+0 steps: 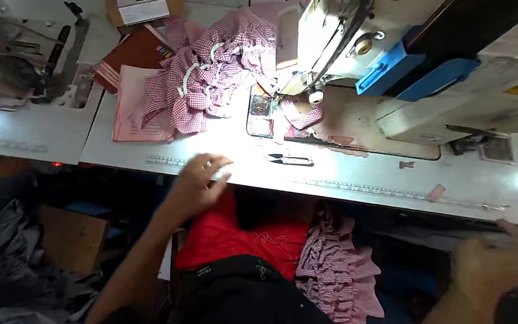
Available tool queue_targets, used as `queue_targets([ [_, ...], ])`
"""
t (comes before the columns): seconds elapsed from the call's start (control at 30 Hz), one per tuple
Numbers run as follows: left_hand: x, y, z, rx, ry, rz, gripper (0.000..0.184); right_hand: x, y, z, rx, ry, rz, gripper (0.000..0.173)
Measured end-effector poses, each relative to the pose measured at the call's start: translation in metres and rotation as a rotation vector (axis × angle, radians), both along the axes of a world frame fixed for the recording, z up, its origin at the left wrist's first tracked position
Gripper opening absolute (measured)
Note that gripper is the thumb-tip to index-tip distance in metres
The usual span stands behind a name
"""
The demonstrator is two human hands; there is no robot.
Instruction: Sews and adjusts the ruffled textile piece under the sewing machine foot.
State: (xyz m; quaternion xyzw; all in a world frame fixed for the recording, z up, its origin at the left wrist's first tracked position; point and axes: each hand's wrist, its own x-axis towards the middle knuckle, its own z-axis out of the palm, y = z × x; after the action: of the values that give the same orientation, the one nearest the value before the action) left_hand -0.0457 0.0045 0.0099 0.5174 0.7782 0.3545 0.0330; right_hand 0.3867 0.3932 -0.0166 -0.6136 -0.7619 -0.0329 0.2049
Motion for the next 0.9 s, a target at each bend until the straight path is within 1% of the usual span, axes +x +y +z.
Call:
queue_targets([
  [0.07, -0.050, 0.018, 0.003, 0.005, 0.173, 0.045, 0.031, -0.032, -0.051, 0.013, 0.065, 0.059, 0.203, 0.043],
  [0.13, -0.091, 0.043, 0.003, -0.052, 0.307, 0.087, 0.035, -0.091, -0.099, 0.025, 0.078, 0.092, 0.422, 0.040],
  [0.2, -0.114, 0.066, -0.001, -0.117, 0.372, 0.095, 0.040, -0.152, -0.135, 0.025, 0.039, 0.102, 0.640, 0.038],
  [0.27, -0.116, 0.086, -0.005, -0.120, 0.409, 0.052, 0.040, -0.204, -0.147, 0.012, -0.002, 0.129, 0.839, 0.035],
  [0.33, -0.099, 0.105, -0.003, -0.073, 0.449, -0.027, 0.038, -0.238, -0.138, -0.002, -0.039, 0.100, 0.981, 0.033],
  [0.37, -0.090, 0.115, -0.002, -0.027, 0.455, -0.073, 0.036, -0.248, -0.130, -0.007, -0.056, 0.078, 1.020, 0.033],
  [0.4, -0.082, 0.124, -0.002, -0.008, 0.414, -0.122, 0.036, -0.253, -0.122, -0.010, -0.075, 0.072, 1.040, 0.032],
  [0.47, -0.081, 0.144, -0.008, -0.030, 0.246, -0.192, 0.040, -0.253, -0.112, -0.014, -0.088, 0.099, 1.032, 0.030],
  [0.57, -0.106, 0.178, -0.023, -0.049, 0.029, -0.191, 0.037, -0.247, -0.108, -0.020, -0.048, 0.182, 0.976, 0.029],
  [0.63, -0.122, 0.194, -0.031, -0.057, 0.022, -0.166, 0.041, -0.248, -0.108, -0.022, -0.024, 0.203, 0.937, 0.029],
  [0.7, -0.130, 0.203, -0.030, -0.083, 0.015, -0.139, 0.047, -0.249, -0.108, -0.024, -0.034, 0.203, 0.905, 0.029],
  [0.8, -0.137, 0.209, -0.006, -0.164, -0.045, -0.069, 0.064, -0.251, -0.110, -0.024, -0.069, 0.208, 0.875, 0.031],
  [0.87, -0.137, 0.209, 0.005, -0.204, 0.003, -0.073, 0.066, -0.252, -0.111, -0.023, -0.070, 0.218, 0.864, 0.031],
  [0.9, -0.137, 0.209, 0.006, -0.213, 0.076, -0.069, 0.064, -0.252, -0.111, -0.023, -0.067, 0.224, 0.861, 0.030],
])
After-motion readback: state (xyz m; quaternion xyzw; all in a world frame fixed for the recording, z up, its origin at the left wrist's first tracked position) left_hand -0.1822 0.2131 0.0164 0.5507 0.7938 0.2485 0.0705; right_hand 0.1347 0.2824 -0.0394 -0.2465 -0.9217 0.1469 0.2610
